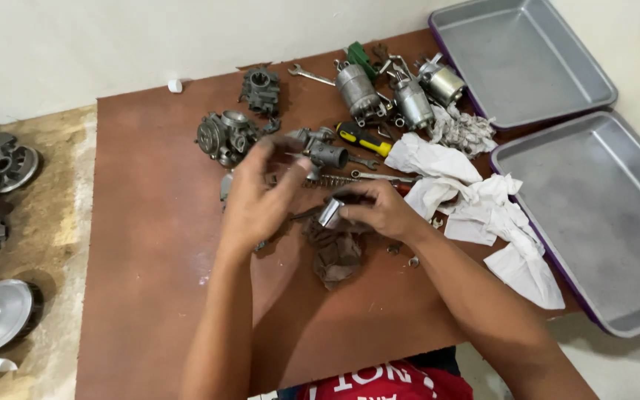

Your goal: The person cleans a cylindrical metal component with a cloth, then wipes the exterior of a carburetor body. They proceed to disassemble the carburetor, removing a spring and a small internal part, and continue to wipe the components with the cloth.

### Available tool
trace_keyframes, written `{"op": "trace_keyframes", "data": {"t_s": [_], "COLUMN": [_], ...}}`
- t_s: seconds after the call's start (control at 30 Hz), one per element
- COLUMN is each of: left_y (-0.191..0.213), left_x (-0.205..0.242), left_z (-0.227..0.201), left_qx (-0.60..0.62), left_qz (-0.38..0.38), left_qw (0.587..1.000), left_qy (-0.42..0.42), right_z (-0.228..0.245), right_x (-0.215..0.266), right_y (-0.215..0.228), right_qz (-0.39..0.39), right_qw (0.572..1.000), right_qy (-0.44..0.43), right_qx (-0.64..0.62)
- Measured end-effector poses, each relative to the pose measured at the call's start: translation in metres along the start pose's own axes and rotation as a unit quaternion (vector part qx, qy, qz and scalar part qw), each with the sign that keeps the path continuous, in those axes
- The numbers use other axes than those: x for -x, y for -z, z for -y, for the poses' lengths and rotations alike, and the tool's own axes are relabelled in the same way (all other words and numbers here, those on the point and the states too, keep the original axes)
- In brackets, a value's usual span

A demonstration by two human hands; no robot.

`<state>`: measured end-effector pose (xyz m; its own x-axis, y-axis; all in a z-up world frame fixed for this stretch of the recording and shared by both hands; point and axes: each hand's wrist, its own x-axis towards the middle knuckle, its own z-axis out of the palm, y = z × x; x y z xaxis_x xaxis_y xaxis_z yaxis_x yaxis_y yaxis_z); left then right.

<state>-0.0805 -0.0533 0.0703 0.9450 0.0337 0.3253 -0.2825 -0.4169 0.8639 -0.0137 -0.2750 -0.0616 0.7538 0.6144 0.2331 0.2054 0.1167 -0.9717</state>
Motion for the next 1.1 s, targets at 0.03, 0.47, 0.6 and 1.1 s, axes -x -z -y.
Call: {"op": "trace_keyframes", "data": {"t_s": [0.03, 0.47, 0.6, 1.1], "left_y": [-0.002, -0.03, -0.035, -0.027], "left_x": [0.003, 0.017, 0.017, 0.03], "left_z": [-0.003, 0.026, 0.033, 0.05], "left_qx": [0.0, -0.158, -0.143, -0.105], "left_qz": [0.002, 0.209, 0.176, -0.026], "left_qw": [1.0, 0.965, 0.974, 0.986], "left_qy": [0.003, 0.019, -0.02, -0.13], "right_z": [-0.004, 0.001, 0.01, -0.032], "right_x": [0.002, 0.001, 0.0, -0.001], "right_y": [0.0, -0.013, -0.021, -0.049], "right_qz": [-0.001, -0.052, -0.096, -0.11], "right_qw": [1.0, 0.995, 0.987, 0.847], "right_qy": [-0.002, -0.011, -0.004, 0.27], "right_qx": [-0.002, -0.081, -0.126, 0.444]}}
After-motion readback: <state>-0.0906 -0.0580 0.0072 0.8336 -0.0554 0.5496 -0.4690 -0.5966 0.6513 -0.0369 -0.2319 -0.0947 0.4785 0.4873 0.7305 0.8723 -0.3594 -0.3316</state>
